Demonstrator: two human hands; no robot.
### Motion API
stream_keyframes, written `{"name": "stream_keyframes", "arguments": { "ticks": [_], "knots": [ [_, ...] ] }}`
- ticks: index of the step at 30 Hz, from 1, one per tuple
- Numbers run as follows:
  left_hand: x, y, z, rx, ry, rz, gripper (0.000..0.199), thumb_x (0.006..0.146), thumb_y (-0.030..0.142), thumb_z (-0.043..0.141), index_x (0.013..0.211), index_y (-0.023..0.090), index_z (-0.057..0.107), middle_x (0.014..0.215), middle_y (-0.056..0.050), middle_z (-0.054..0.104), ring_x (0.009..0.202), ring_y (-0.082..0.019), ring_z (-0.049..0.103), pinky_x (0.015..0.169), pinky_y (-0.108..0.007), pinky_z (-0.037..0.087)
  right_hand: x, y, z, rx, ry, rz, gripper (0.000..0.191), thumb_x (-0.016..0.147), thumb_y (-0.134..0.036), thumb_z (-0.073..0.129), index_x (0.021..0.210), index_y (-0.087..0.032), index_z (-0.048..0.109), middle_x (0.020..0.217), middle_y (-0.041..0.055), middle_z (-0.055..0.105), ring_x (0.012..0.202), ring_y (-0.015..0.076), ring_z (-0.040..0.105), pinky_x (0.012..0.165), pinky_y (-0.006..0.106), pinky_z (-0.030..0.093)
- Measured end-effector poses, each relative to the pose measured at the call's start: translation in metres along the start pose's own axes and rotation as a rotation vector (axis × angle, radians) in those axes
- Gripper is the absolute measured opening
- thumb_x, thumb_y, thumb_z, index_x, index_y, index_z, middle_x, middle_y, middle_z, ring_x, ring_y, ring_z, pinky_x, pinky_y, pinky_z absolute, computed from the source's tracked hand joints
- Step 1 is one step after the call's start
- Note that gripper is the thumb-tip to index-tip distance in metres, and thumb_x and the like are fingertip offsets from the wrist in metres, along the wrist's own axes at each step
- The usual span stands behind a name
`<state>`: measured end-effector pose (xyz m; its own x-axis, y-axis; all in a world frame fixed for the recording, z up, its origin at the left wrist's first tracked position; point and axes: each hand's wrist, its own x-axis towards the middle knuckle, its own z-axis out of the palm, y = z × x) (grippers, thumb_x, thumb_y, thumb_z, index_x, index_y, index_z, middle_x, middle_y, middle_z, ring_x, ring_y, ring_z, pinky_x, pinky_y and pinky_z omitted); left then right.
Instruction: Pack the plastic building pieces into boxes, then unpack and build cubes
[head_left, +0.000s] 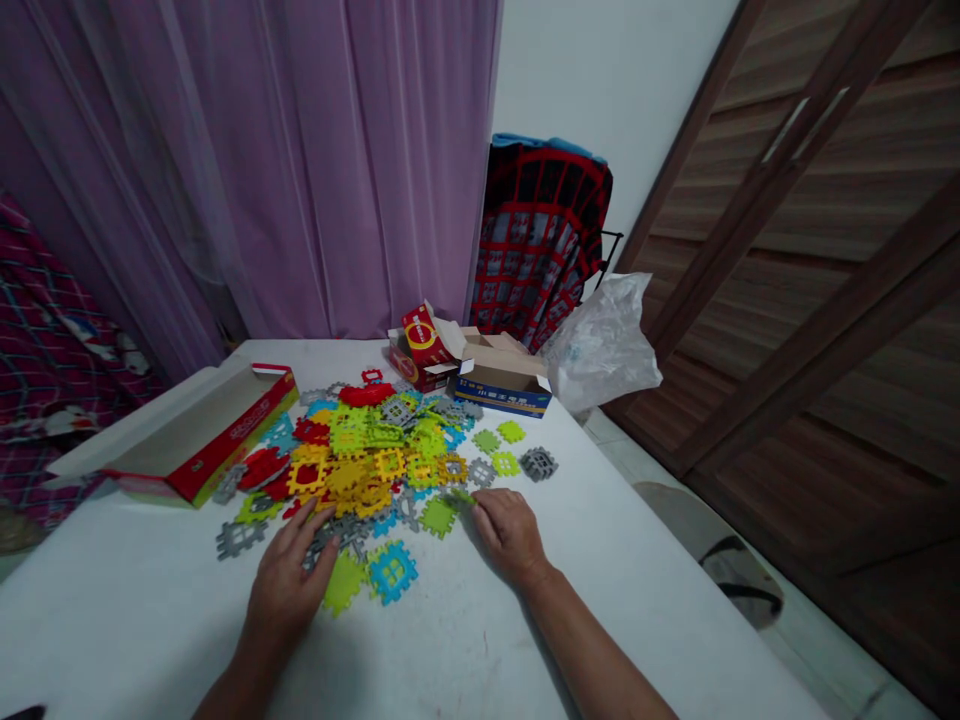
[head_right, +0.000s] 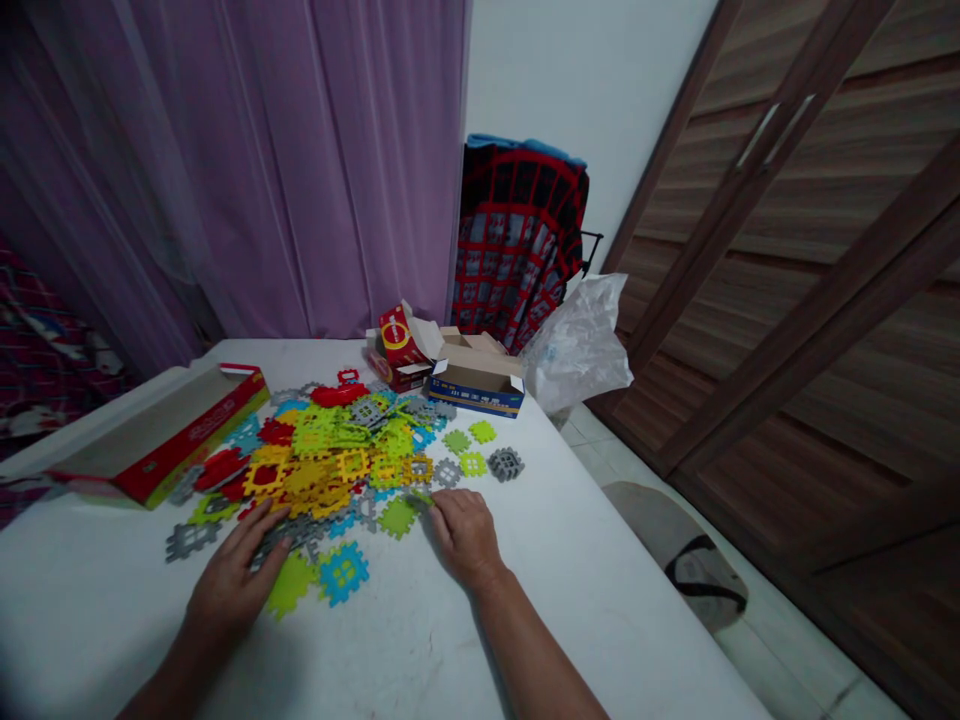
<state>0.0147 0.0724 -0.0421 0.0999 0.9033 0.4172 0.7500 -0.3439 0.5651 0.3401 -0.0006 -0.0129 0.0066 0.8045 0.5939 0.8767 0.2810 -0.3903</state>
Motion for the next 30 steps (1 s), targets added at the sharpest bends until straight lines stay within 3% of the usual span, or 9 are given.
{"name": "stream_keyframes", "arguments": {
  "ticks": [3,6,9,16,22,27,30],
  "knots": [
    [0.000,-0.001,0.000,-0.001,-0.005,-0.005,0.051,0.084,0.057,0.045,0.117,0.024,0.067,0.138,-0.011,0.058,0.122,-0.027,0.059,0.106,-0.042,0.046,-0.004,0.005,0.000,0.082,0.082,0.298,0.034,0.096,-0.037,0.041,0.100,-0.021,0.071,0.086,0.0057,0.075,0.078,0.0183,0.069,0.073,0.029,0.053],
    [0.000,0.000,0.000,0.000,-0.007,-0.003,0.054,0.084,0.058,0.044,0.116,0.022,0.067,0.137,-0.013,0.059,0.123,-0.029,0.059,0.107,-0.045,0.045,-0.009,0.012,-0.003,0.040,0.093,0.500,0.038,0.092,-0.042,0.042,0.105,-0.021,0.071,0.090,0.0053,0.075,0.083,0.0201,0.069,0.075,0.030,0.054],
    [0.000,0.000,-0.001,0.005,-0.014,0.002,0.055,0.084,0.058,0.043,0.117,0.022,0.067,0.137,-0.013,0.058,0.123,-0.029,0.059,0.108,-0.045,0.044,-0.016,0.016,-0.010,-0.032,0.121,0.486,0.037,0.091,-0.041,0.042,0.101,-0.019,0.070,0.102,0.0087,0.071,0.094,0.0209,0.066,0.084,0.032,0.052],
    [0.001,0.000,0.000,0.021,0.006,0.020,0.050,0.084,0.055,0.045,0.117,0.025,0.067,0.136,-0.010,0.060,0.121,-0.027,0.060,0.106,-0.042,0.046,-0.025,0.006,-0.018,-0.173,0.023,0.359,0.025,0.080,-0.036,0.061,0.100,-0.021,0.065,0.102,0.0074,0.068,0.097,0.0229,0.061,0.085,0.033,0.049],
    [0.002,-0.001,0.000,0.020,0.002,0.027,0.051,0.084,0.056,0.046,0.117,0.024,0.067,0.136,-0.011,0.060,0.121,-0.028,0.060,0.105,-0.042,0.047,-0.025,0.008,-0.016,-0.195,0.000,0.329,0.020,0.080,-0.032,0.061,0.096,-0.021,0.064,0.096,0.0065,0.069,0.092,0.0226,0.061,0.081,0.033,0.046],
    [0.001,-0.003,0.000,0.028,-0.001,0.051,0.052,0.084,0.056,0.045,0.118,0.023,0.067,0.136,-0.012,0.060,0.121,-0.028,0.060,0.105,-0.042,0.047,0.019,0.021,-0.010,-0.258,0.135,0.340,0.030,0.081,-0.036,0.063,0.105,-0.018,0.064,0.105,0.0093,0.069,0.100,0.0247,0.058,0.085,0.035,0.040],
    [0.000,-0.006,0.002,0.035,0.010,0.058,0.051,0.084,0.056,0.046,0.117,0.024,0.068,0.135,-0.011,0.061,0.119,-0.028,0.061,0.102,-0.042,0.049,0.064,0.031,-0.010,-0.387,0.067,0.431,0.033,0.081,-0.035,0.066,0.108,-0.018,0.063,0.106,0.0103,0.068,0.105,0.0269,0.055,0.088,0.037,0.036]
  ]
}}
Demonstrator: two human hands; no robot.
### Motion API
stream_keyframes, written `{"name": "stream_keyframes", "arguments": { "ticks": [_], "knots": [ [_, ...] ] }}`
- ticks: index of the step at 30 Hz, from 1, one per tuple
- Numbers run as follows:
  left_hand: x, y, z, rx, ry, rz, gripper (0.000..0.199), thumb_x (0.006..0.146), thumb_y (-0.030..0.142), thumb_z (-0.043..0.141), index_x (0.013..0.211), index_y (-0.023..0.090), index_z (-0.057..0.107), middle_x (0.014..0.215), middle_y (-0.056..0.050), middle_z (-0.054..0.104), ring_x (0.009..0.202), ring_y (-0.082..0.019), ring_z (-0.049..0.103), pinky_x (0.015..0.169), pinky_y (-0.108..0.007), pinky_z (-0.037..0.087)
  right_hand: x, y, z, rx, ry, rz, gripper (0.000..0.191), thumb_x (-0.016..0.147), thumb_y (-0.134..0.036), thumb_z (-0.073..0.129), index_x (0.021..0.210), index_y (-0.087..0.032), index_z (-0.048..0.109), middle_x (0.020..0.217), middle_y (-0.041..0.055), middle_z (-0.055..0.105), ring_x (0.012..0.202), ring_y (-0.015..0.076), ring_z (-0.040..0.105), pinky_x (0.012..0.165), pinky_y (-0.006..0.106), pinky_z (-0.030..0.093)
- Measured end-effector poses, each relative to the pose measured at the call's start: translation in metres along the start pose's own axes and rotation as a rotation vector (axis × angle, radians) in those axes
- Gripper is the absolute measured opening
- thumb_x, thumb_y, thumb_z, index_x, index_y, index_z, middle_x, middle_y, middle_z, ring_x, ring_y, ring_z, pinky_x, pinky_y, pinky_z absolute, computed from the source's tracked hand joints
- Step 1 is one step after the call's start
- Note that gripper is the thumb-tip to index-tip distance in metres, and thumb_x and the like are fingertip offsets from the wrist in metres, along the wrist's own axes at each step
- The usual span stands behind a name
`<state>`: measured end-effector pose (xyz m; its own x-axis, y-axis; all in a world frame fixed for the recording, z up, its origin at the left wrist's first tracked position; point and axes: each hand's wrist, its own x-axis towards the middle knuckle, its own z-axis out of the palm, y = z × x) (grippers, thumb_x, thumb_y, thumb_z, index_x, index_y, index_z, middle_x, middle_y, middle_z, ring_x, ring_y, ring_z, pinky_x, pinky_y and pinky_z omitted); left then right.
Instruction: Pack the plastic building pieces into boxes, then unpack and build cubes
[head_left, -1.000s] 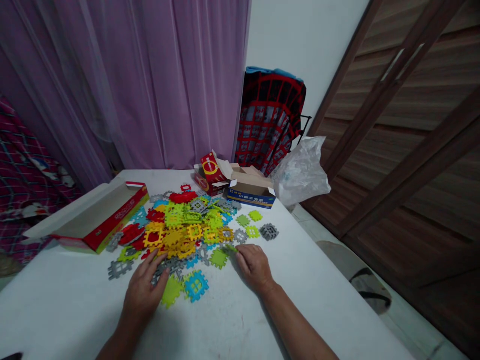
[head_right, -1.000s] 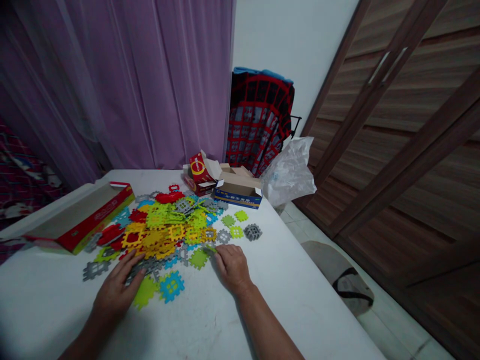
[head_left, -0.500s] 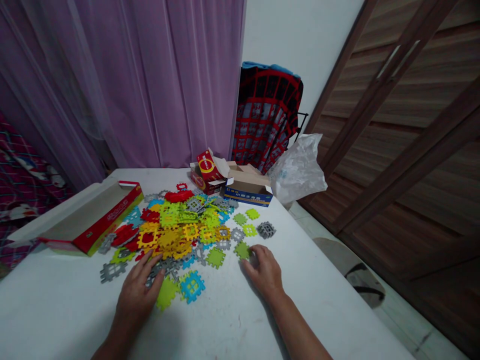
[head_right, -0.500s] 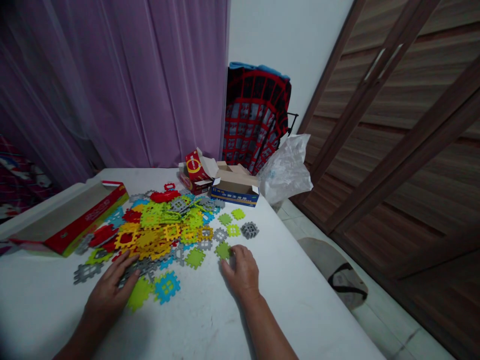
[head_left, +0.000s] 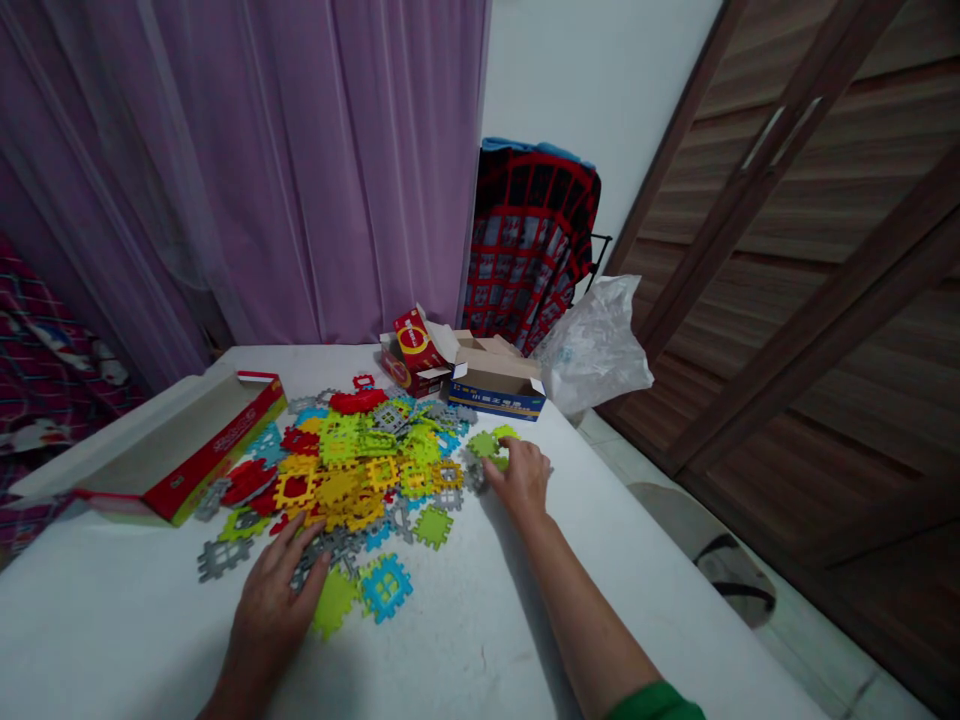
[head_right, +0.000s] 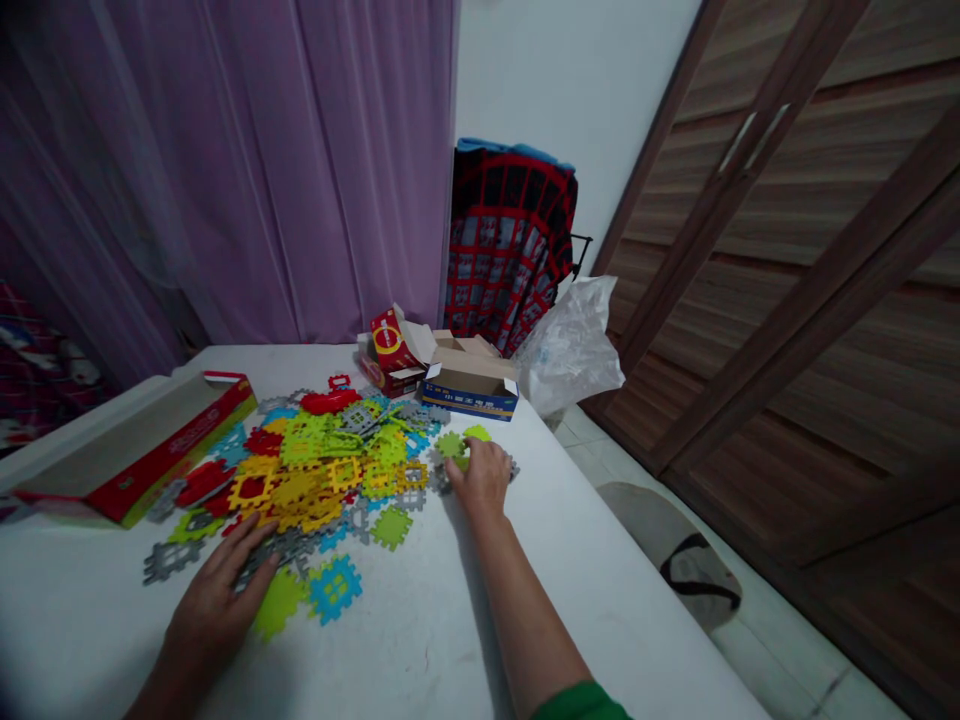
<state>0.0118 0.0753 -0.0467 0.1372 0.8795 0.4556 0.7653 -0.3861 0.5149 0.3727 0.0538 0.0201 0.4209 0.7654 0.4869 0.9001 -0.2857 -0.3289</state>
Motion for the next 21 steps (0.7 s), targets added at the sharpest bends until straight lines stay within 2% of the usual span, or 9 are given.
{"name": "stream_keyframes", "arguments": {
  "ticks": [3,5,12,21],
  "knots": [
    [-0.002,-0.002,0.003,-0.002,0.027,0.006,0.048,0.085,0.055,0.046,0.117,0.026,0.067,0.136,-0.010,0.060,0.119,-0.027,0.062,0.102,-0.041,0.049,0.033,-0.004,0.002,-0.099,-0.122,0.050,0.034,0.080,-0.036,0.068,0.109,-0.020,0.064,0.104,0.0109,0.068,0.108,0.0286,0.054,0.090,0.039,0.033],
    [-0.003,-0.002,0.005,-0.002,0.040,0.009,0.048,0.085,0.055,0.046,0.117,0.026,0.067,0.136,-0.010,0.060,0.119,-0.026,0.061,0.103,-0.042,0.049,0.042,-0.002,0.005,-0.129,-0.190,0.059,0.035,0.079,-0.037,0.069,0.109,-0.020,0.064,0.104,0.0107,0.069,0.110,0.0287,0.053,0.092,0.040,0.031],
    [-0.003,0.000,0.004,-0.005,0.043,0.009,0.049,0.086,0.054,0.045,0.117,0.024,0.068,0.135,-0.011,0.060,0.119,-0.028,0.061,0.104,-0.044,0.048,0.039,0.006,0.010,-0.151,-0.272,0.053,0.035,0.080,-0.037,0.067,0.111,-0.022,0.062,0.109,0.0102,0.068,0.113,0.0275,0.052,0.096,0.041,0.028],
    [-0.003,-0.001,0.004,0.017,0.025,0.002,0.049,0.086,0.053,0.045,0.118,0.024,0.068,0.136,-0.011,0.059,0.119,-0.028,0.061,0.104,-0.045,0.048,0.045,0.002,0.010,-0.194,-0.351,0.003,0.039,0.081,-0.038,0.064,0.117,-0.020,0.062,0.114,0.0119,0.068,0.116,0.0285,0.050,0.097,0.042,0.027]
  ]
}}
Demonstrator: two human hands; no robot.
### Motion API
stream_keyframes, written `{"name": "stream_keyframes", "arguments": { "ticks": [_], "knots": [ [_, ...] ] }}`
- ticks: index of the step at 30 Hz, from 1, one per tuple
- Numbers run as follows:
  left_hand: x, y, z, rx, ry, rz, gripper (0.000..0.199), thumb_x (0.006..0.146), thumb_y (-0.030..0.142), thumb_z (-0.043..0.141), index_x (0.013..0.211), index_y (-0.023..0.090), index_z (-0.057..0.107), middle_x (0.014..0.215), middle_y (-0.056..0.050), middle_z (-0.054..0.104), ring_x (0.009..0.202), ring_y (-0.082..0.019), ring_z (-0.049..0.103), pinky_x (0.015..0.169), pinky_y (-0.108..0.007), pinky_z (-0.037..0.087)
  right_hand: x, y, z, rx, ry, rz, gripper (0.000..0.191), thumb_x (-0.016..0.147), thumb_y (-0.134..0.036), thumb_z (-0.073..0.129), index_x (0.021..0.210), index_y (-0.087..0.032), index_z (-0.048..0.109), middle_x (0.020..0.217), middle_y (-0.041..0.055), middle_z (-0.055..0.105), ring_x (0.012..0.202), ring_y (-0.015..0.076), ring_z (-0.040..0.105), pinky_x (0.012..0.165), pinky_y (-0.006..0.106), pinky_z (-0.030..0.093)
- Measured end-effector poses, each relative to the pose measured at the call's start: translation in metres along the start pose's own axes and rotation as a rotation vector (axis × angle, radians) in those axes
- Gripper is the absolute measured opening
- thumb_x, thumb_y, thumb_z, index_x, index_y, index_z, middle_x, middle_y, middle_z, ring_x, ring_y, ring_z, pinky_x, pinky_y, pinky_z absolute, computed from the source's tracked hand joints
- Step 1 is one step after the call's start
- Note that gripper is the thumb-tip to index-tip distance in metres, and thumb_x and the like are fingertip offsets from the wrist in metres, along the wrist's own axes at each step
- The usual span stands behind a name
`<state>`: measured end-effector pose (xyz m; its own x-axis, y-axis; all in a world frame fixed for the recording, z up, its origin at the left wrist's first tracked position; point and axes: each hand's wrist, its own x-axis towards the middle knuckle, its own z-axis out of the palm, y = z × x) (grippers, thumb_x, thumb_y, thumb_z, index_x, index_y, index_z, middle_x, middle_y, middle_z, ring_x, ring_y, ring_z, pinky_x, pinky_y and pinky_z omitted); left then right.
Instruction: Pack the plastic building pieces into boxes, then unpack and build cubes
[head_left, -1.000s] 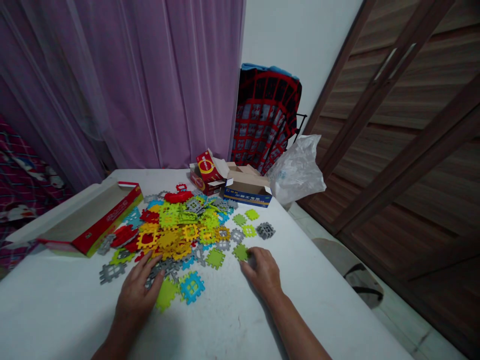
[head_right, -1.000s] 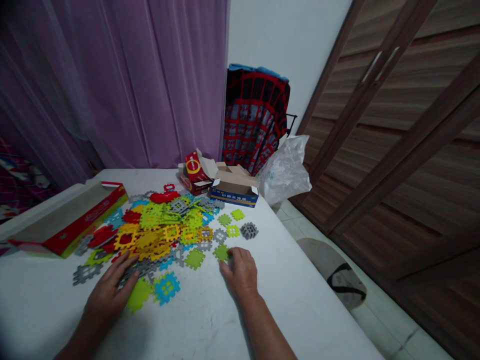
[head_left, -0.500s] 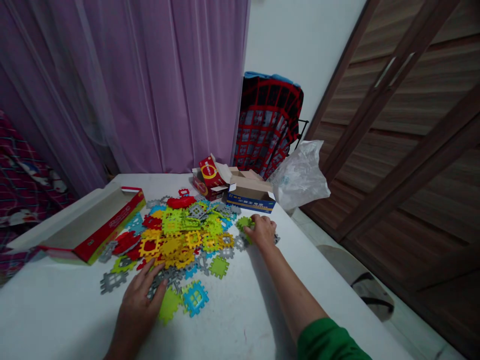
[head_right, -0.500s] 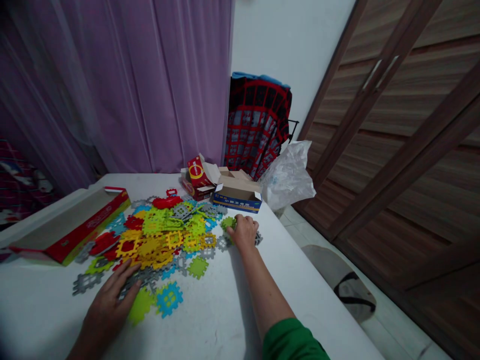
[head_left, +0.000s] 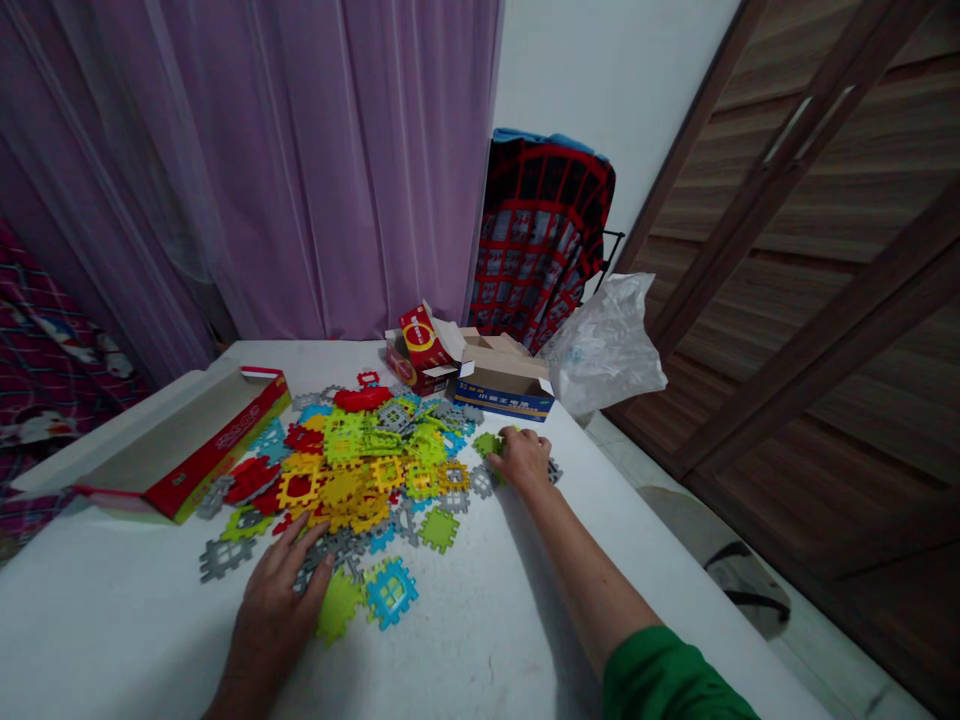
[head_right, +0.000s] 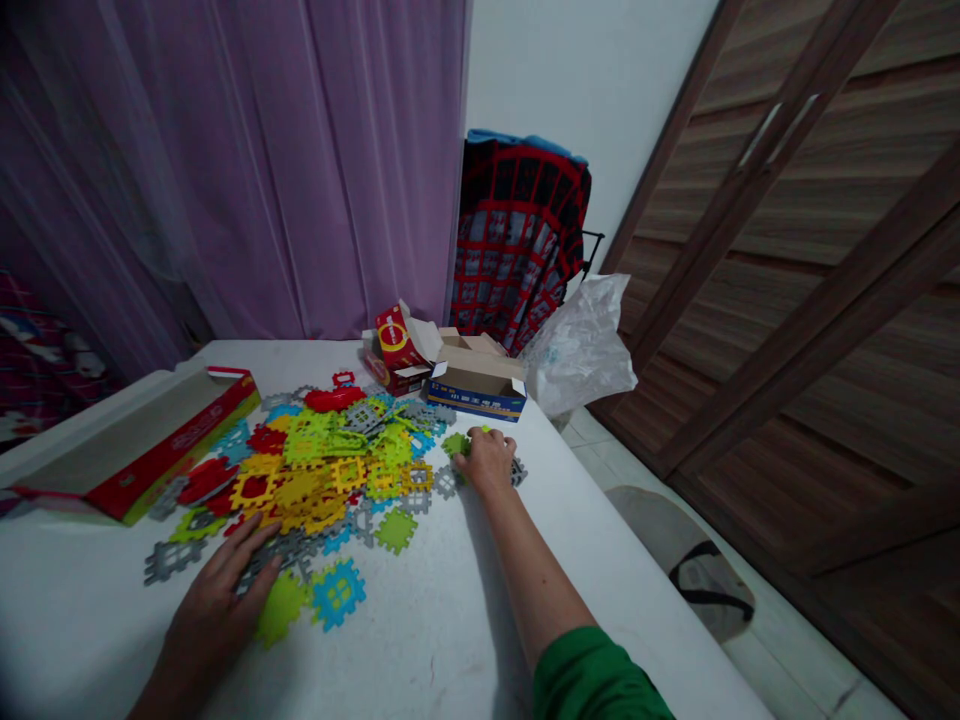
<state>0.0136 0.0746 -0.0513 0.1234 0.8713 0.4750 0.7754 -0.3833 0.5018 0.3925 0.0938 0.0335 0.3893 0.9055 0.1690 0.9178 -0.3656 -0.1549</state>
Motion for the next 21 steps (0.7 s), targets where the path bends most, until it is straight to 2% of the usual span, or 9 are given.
{"name": "stream_keyframes", "arguments": {
  "ticks": [15,21],
  "knots": [
    [0.0010,0.0052,-0.0043,0.016,0.013,0.022,0.048,0.087,0.052,0.043,0.116,0.022,0.068,0.135,-0.012,0.061,0.117,-0.029,0.062,0.101,-0.045,0.050,0.0033,-0.0052,-0.0020,-0.054,-0.086,0.023,0.042,0.079,-0.037,0.063,0.118,-0.021,0.061,0.118,0.0128,0.067,0.117,0.0290,0.050,0.093,0.041,0.028],
    [0.0002,0.0043,-0.0023,-0.002,0.009,-0.007,0.048,0.085,0.053,0.045,0.116,0.024,0.068,0.136,-0.011,0.060,0.118,-0.027,0.062,0.103,-0.044,0.049,0.0011,-0.0069,-0.0053,-0.060,-0.078,0.017,0.040,0.079,-0.037,0.062,0.116,-0.021,0.062,0.117,0.0127,0.067,0.115,0.0287,0.051,0.092,0.041,0.030]
  ]
}}
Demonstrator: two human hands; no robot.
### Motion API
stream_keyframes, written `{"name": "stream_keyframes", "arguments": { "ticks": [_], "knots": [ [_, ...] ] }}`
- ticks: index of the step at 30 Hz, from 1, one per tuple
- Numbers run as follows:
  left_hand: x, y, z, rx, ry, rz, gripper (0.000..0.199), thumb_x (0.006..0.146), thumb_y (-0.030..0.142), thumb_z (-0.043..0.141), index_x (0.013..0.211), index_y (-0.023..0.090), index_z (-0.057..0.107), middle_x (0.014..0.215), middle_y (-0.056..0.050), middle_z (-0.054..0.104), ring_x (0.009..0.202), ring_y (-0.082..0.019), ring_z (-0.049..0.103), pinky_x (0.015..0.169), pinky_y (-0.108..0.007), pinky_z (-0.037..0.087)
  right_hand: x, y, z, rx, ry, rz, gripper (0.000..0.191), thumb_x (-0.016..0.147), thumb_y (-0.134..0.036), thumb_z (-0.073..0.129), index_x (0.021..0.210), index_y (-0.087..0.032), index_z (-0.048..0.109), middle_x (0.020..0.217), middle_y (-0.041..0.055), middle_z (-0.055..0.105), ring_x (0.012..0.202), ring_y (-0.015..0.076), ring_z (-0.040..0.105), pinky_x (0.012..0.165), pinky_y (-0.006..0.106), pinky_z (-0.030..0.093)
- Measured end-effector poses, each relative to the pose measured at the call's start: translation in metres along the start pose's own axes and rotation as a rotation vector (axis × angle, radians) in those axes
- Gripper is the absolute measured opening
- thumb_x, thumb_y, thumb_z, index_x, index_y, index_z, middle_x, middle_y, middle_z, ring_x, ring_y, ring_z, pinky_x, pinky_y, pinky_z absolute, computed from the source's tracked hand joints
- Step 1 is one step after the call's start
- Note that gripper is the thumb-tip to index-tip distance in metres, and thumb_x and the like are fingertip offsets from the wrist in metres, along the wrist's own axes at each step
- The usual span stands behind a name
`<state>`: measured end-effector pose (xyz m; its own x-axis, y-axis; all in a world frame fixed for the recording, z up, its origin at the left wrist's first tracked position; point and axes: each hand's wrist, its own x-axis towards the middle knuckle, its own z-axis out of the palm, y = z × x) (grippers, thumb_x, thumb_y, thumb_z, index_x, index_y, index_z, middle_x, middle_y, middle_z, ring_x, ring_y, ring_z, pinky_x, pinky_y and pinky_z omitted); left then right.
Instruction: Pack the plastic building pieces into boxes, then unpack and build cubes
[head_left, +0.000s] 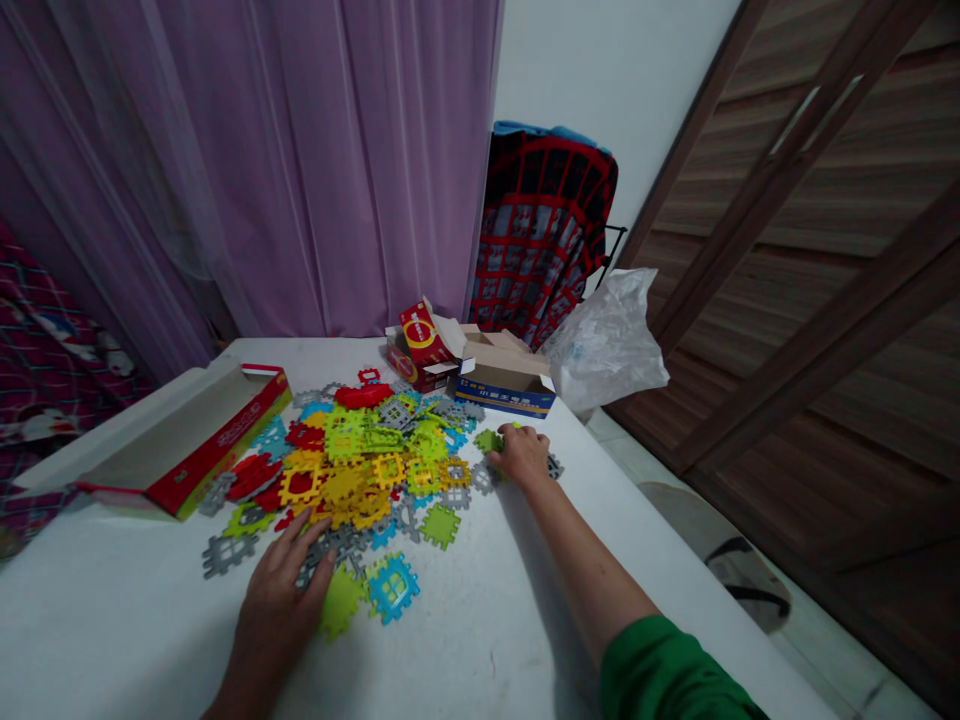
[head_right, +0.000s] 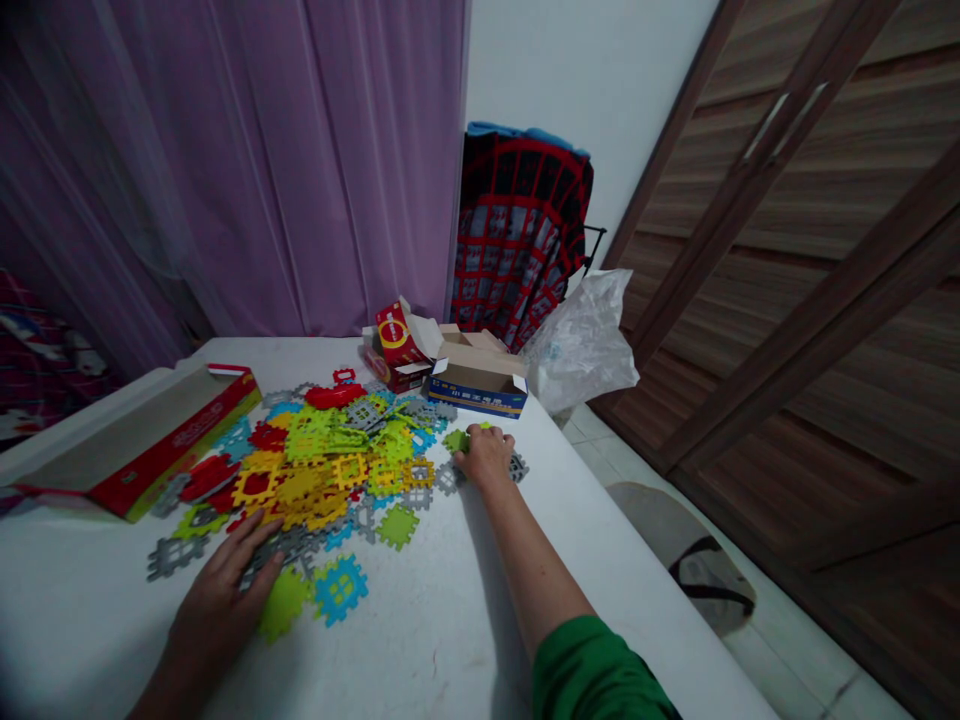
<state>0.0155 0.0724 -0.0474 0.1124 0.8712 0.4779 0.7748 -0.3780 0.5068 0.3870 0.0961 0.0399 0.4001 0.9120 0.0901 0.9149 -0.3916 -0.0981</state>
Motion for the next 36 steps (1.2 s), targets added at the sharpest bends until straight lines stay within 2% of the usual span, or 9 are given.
{"name": "stream_keyframes", "arguments": {
  "ticks": [5,10,15,19,21,25,30,33,36],
  "knots": [
    [0.000,0.002,-0.003,-0.013,-0.021,-0.024,0.048,0.086,0.053,0.044,0.117,0.025,0.068,0.137,-0.011,0.059,0.119,-0.028,0.061,0.104,-0.045,0.047,-0.004,-0.002,-0.008,0.000,0.026,-0.004,0.039,0.080,-0.038,0.062,0.115,-0.020,0.064,0.118,0.0139,0.066,0.114,0.0289,0.050,0.090,0.040,0.031],
    [0.001,0.003,-0.004,-0.031,-0.013,-0.026,0.046,0.085,0.052,0.047,0.116,0.025,0.068,0.135,-0.009,0.061,0.118,-0.027,0.061,0.104,-0.043,0.048,-0.018,-0.008,-0.013,0.147,0.090,-0.069,0.026,0.086,-0.029,0.055,0.108,-0.025,0.069,0.117,0.0068,0.069,0.115,0.0249,0.051,0.091,0.035,0.033],
    [0.002,0.007,-0.006,-0.023,-0.027,-0.026,0.049,0.085,0.053,0.044,0.115,0.022,0.069,0.133,-0.012,0.062,0.119,-0.028,0.061,0.104,-0.045,0.048,-0.048,-0.018,0.010,0.367,0.081,-0.268,0.028,0.087,-0.030,0.057,0.111,-0.024,0.070,0.118,0.0051,0.069,0.113,0.0223,0.054,0.096,0.033,0.036],
    [0.002,0.008,-0.007,-0.018,-0.030,-0.043,0.049,0.085,0.053,0.045,0.115,0.023,0.068,0.134,-0.012,0.061,0.121,-0.029,0.060,0.106,-0.046,0.046,-0.061,-0.025,0.023,0.391,0.061,-0.359,0.043,0.083,-0.036,0.065,0.125,-0.025,0.064,0.133,0.0068,0.062,0.123,0.0252,0.048,0.103,0.038,0.032],
    [0.002,0.007,-0.006,-0.025,-0.025,-0.042,0.048,0.085,0.053,0.046,0.115,0.024,0.069,0.135,-0.011,0.061,0.120,-0.028,0.060,0.106,-0.046,0.046,-0.062,-0.028,0.023,0.373,0.038,-0.353,0.041,0.084,-0.036,0.065,0.124,-0.026,0.064,0.129,0.0065,0.064,0.122,0.0249,0.049,0.102,0.039,0.032],
    [0.002,0.005,-0.005,-0.028,-0.021,-0.041,0.044,0.084,0.051,0.049,0.115,0.026,0.068,0.134,-0.008,0.062,0.120,-0.026,0.061,0.106,-0.043,0.046,-0.060,-0.031,0.018,0.325,0.015,-0.357,0.026,0.088,-0.034,0.062,0.112,-0.029,0.072,0.121,0.0043,0.069,0.117,0.0230,0.053,0.098,0.037,0.034],
    [0.001,0.003,-0.004,-0.018,-0.032,-0.050,0.046,0.085,0.052,0.047,0.116,0.025,0.068,0.134,-0.009,0.061,0.121,-0.026,0.060,0.106,-0.043,0.046,-0.063,-0.027,0.014,0.335,0.136,-0.361,0.024,0.093,-0.031,0.054,0.105,-0.028,0.075,0.124,0.0044,0.068,0.117,0.0221,0.054,0.099,0.036,0.036],
    [0.001,0.003,-0.004,-0.030,-0.029,-0.046,0.047,0.084,0.053,0.047,0.114,0.025,0.069,0.134,-0.010,0.062,0.121,-0.027,0.060,0.106,-0.043,0.046,-0.069,-0.018,0.010,0.422,0.190,-0.252,0.031,0.095,-0.030,0.046,0.103,-0.025,0.075,0.113,0.0060,0.072,0.107,0.0205,0.061,0.094,0.032,0.042],
    [0.002,0.002,-0.004,-0.038,-0.039,-0.036,0.048,0.085,0.054,0.046,0.115,0.023,0.069,0.134,-0.012,0.061,0.121,-0.028,0.060,0.106,-0.044,0.046,-0.078,-0.005,0.010,0.556,0.149,-0.076,0.037,0.094,-0.035,0.041,0.100,-0.023,0.075,0.097,0.0048,0.075,0.089,0.0202,0.067,0.079,0.029,0.048]
  ]
}}
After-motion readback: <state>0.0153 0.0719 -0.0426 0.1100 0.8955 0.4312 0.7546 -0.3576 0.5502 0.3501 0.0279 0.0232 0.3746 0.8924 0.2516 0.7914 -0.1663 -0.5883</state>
